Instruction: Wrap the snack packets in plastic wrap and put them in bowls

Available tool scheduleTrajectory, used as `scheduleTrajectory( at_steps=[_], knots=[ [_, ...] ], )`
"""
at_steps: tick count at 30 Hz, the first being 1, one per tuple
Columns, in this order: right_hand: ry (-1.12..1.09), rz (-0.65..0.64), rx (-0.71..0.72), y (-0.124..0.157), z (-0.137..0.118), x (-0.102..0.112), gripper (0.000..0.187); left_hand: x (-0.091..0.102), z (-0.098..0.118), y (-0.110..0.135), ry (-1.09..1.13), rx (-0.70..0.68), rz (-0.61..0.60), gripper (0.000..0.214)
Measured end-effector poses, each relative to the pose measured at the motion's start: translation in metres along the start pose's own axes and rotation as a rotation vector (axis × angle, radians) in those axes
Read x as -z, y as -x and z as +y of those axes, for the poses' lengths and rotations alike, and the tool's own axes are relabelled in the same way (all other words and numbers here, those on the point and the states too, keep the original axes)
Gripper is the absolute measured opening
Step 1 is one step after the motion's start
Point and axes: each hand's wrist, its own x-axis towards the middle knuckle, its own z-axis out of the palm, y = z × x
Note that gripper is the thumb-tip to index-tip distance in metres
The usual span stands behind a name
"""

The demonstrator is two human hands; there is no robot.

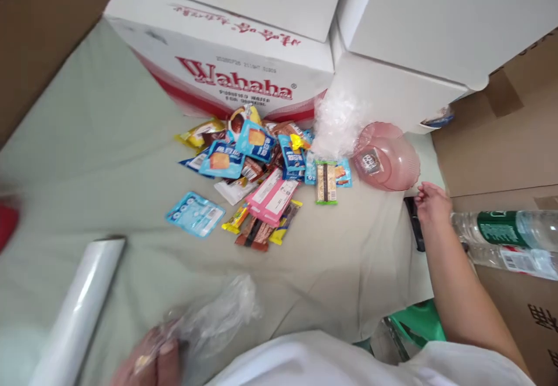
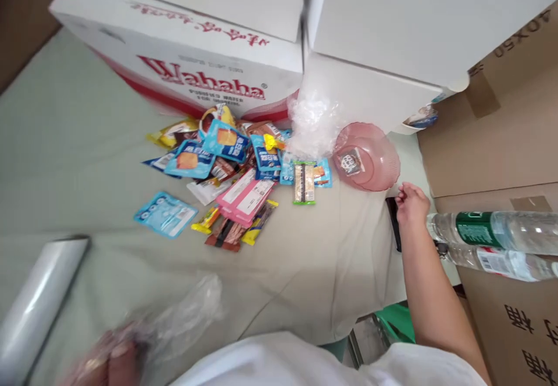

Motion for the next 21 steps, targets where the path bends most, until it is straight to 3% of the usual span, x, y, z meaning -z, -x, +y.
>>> scheduleTrajectory(
  at_steps=[2, 4, 7, 9, 12, 14, 16, 18, 21],
  knots=[
    [-0.017, -0.02, 0.023, 0.032, 0.013, 0.021, 0.011, 0.001, 0.015, -0.006, -0.106, -0.024, -0.018, 0.019],
    [-0.008, -0.051, 0.095, 0.071, 0.024, 0.036, 0.015, 0.004, 0.035, -0.016, -0.011, 0.016, -0.005, 0.025],
    [0.085, -0.171, 0.188, 0.143, 0.036, 0.045, 0.02, 0.002, 0.061, -0.031, 0.122, 0.255, 0.08, 0.039],
    [0.18, -0.291, 0.203, 0.198, 0.041, 0.041, 0.027, -0.002, 0.072, -0.041, 0.268, 0.525, 0.063, 0.047],
    [0.328, -0.715, 0.143, 0.279, 0.048, 0.021, 0.047, -0.009, 0.083, -0.052, 0.592, 0.803, 0.001, 0.055],
    [0.285, -0.945, 0.115, 0.324, 0.054, -0.001, 0.069, -0.012, 0.088, -0.055, 0.763, 0.862, -0.032, 0.057],
    [0.232, -1.035, 0.058, 0.358, 0.062, -0.027, 0.089, -0.012, 0.089, -0.056, 0.862, 0.845, -0.066, 0.06],
    [0.251, -1.053, -0.031, 0.38, 0.068, -0.051, 0.096, -0.008, 0.088, -0.055, 0.93, 0.804, -0.116, 0.064],
    [0.242, -1.055, -0.153, 0.396, 0.065, -0.072, 0.071, 0.004, 0.081, -0.052, 1.022, 0.775, -0.215, 0.067]
  ],
)
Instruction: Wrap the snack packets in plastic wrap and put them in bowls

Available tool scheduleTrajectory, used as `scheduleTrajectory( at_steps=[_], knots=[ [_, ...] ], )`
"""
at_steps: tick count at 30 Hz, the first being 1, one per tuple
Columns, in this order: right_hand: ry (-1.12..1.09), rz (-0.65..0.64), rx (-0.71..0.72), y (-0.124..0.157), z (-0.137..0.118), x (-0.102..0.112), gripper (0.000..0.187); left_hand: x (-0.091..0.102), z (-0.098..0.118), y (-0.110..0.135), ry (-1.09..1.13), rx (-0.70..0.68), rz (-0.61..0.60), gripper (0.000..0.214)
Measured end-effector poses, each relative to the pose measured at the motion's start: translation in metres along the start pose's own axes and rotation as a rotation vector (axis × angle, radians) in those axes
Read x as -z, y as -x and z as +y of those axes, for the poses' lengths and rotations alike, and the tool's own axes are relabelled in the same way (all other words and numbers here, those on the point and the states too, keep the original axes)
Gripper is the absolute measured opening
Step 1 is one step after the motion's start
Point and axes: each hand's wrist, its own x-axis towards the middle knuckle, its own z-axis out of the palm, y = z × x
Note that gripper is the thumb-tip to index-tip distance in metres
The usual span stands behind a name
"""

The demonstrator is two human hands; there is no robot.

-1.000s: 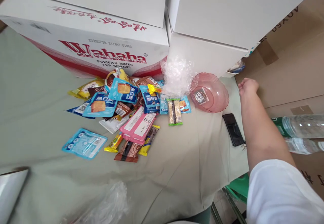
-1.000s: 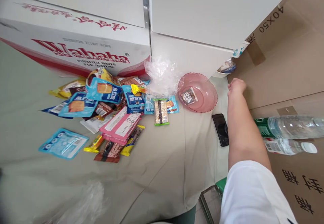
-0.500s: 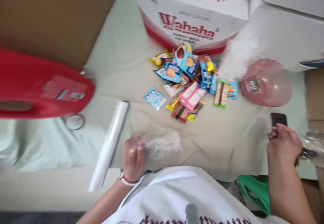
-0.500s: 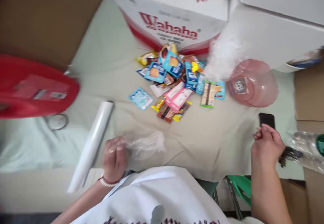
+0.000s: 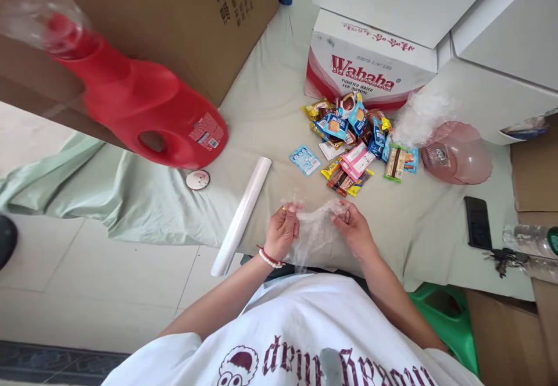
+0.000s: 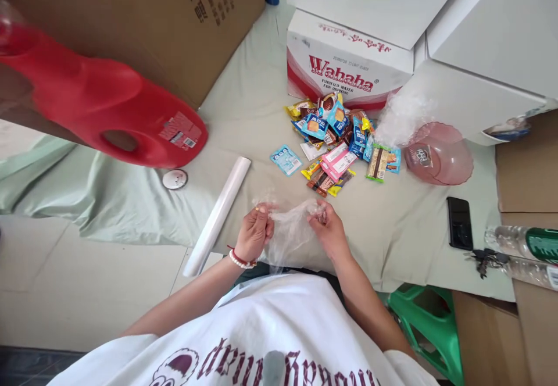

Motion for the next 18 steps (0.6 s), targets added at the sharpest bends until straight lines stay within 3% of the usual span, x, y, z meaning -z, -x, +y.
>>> scheduleTrajectory(
  at_steps=[2, 4, 9, 14, 16, 18],
  knots=[
    [-0.085, -0.027, -0.043, 0.0, -0.01, -0.002, 0.055, 0.011, 0.002, 0.002, -0.005, 0.046, -0.098, 0.067],
    [-0.168, -0.033, -0.098, 0.004, -0.02, 0.001, 0.051, 0.021, 0.003, 0.003, -0.029, 0.097, -0.151, 0.067],
    [-0.325, 0.073, -0.143, 0.018, -0.028, 0.011, 0.051, 0.036, 0.006, -0.003, 0.043, 0.105, -0.043, 0.058],
    [-0.405, 0.249, -0.093, 0.031, -0.014, 0.025, 0.056, 0.046, 0.01, -0.005, 0.06, 0.082, -0.07, 0.051],
    [-0.417, 0.305, -0.097, 0.037, -0.011, 0.033, 0.057, 0.052, 0.012, -0.003, 0.004, 0.025, -0.019, 0.049],
    [-0.399, 0.312, -0.121, 0.045, -0.012, 0.041, 0.057, 0.058, 0.018, 0.002, -0.125, -0.126, 0.105, 0.045]
  ],
)
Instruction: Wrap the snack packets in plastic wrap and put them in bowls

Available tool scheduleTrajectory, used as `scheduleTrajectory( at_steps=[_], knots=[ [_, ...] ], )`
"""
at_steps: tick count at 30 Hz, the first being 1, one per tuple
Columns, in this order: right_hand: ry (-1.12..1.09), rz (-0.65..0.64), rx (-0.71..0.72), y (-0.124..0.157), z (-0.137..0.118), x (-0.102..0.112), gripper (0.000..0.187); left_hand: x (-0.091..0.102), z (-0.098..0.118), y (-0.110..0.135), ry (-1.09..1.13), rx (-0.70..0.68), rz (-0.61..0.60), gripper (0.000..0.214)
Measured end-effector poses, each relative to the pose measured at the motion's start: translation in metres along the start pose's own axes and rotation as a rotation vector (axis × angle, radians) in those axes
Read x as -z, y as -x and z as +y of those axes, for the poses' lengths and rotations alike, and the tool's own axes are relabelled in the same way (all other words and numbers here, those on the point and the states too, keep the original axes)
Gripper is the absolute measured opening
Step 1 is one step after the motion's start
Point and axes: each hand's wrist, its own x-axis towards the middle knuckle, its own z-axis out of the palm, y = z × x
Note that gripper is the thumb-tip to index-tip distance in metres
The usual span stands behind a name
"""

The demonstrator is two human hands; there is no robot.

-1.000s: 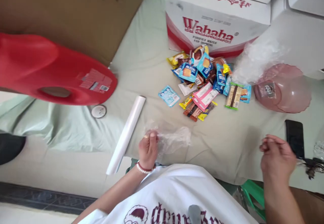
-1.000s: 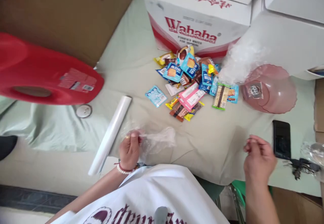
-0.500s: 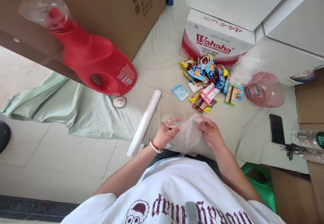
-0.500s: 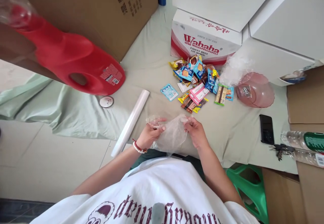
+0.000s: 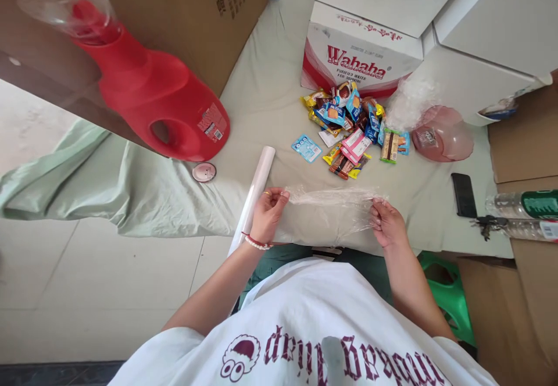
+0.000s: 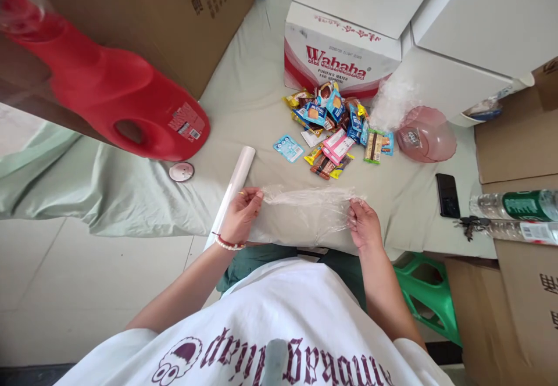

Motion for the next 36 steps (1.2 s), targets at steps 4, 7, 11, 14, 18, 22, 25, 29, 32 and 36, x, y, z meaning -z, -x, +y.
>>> scheduleTrajectory(
  at_steps=[4, 7, 11, 14, 18, 22, 25, 29, 32, 36],
  knots=[
    [0.098, -0.089, -0.047, 0.014, -0.013, 0.008, 0.053, 0.003, 0.023, 0.006, -0.308, -0.441, 0.047, 0.048],
    [0.156, -0.18, -0.064, 0.023, -0.022, 0.003, 0.051, -0.018, 0.036, 0.01, -0.345, -0.506, -0.265, 0.073],
    [0.241, -0.274, -0.04, 0.027, -0.027, -0.007, 0.052, -0.061, 0.03, 0.017, -0.18, -0.142, -0.692, 0.064],
    [0.302, -0.264, 0.086, 0.024, -0.024, -0.009, 0.056, -0.081, 0.017, 0.022, 0.078, 0.136, -0.758, 0.056],
    [0.393, -0.235, 0.258, 0.015, -0.009, -0.007, 0.046, -0.083, 0.001, 0.02, 0.296, 0.31, -0.566, 0.062],
    [0.228, -0.13, 0.216, 0.008, 0.005, -0.007, 0.052, -0.073, -0.01, 0.009, 0.179, 0.252, -0.295, 0.058],
    [0.174, -0.068, 0.129, 0.008, 0.008, -0.011, 0.059, -0.068, -0.009, 0.008, 0.025, 0.136, -0.175, 0.053],
    [0.233, -0.05, 0.191, 0.017, 0.007, -0.023, 0.057, -0.075, -0.002, 0.018, -0.26, -0.13, -0.059, 0.065],
    [0.239, -0.13, 0.288, 0.028, 0.01, -0.03, 0.051, -0.085, -0.002, 0.024, -0.292, -0.015, -0.229, 0.065],
    [0.209, -0.283, 0.303, 0.045, 0.017, -0.034, 0.044, -0.095, -0.009, 0.029, 0.124, 0.416, -0.648, 0.064]
  ],
)
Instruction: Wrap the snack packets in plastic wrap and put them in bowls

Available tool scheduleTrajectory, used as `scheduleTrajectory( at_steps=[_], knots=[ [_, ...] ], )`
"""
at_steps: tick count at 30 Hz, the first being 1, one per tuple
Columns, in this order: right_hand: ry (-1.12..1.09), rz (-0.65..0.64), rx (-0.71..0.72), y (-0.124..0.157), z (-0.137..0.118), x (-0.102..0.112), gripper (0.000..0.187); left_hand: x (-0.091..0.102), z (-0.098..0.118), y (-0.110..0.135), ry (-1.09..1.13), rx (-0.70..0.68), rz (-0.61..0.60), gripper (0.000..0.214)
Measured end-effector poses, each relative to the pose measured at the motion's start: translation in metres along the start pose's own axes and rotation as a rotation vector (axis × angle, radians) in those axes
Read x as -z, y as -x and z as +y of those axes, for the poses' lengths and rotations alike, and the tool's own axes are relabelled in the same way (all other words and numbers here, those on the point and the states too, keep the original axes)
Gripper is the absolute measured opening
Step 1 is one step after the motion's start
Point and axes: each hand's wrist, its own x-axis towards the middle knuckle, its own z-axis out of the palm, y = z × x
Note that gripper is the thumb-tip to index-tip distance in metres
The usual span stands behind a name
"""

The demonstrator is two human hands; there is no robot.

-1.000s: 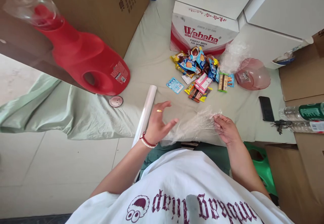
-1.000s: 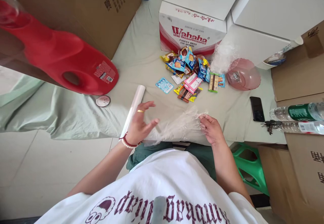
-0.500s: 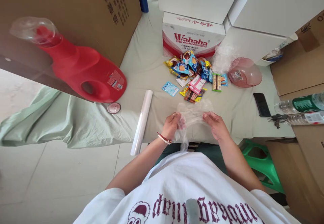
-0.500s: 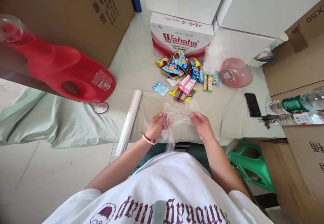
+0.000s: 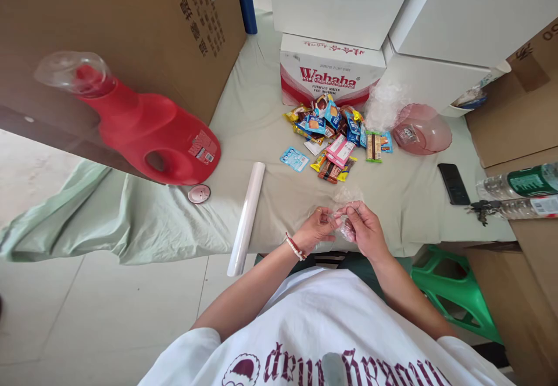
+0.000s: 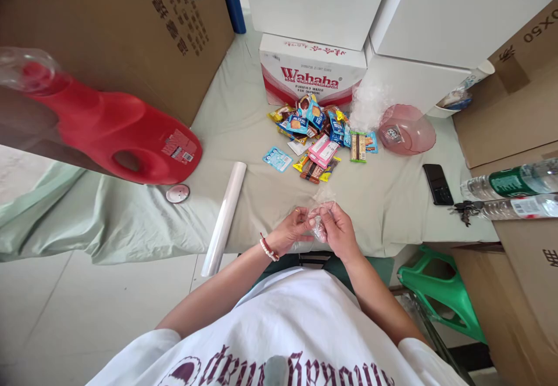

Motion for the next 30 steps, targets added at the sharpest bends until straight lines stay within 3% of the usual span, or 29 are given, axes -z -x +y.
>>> scheduleTrajectory(
  at_steps=[3, 6, 13, 17, 24, 27, 30],
  knots=[
    [-0.062, -0.052, -0.035, 0.011, -0.001, -0.002, 0.041, -0.001, -0.006, -0.002, 0.302, 0.054, -0.24, 0.059],
    [-0.116, -0.027, -0.052, 0.016, -0.003, 0.002, 0.039, 0.002, -0.009, -0.005, 0.404, -0.002, -0.254, 0.054],
    [0.037, 0.222, 0.002, 0.004, -0.01, 0.039, 0.043, 0.025, -0.004, -0.008, 0.386, -0.12, 0.031, 0.051],
    [0.12, 0.227, -0.05, -0.002, -0.015, 0.061, 0.05, 0.036, 0.002, -0.005, 0.318, -0.224, 0.207, 0.051],
    [0.171, 0.049, -0.312, -0.025, -0.002, 0.086, 0.06, 0.052, 0.005, -0.006, -0.166, -0.37, 0.509, 0.051],
    [0.201, 0.139, -0.324, -0.045, 0.019, 0.085, 0.062, 0.064, 0.005, -0.018, -0.437, -0.35, 0.624, 0.044],
    [0.213, 0.221, -0.218, -0.057, 0.041, 0.082, 0.059, 0.071, 0.003, -0.025, -0.676, -0.405, 0.701, 0.037]
  ],
)
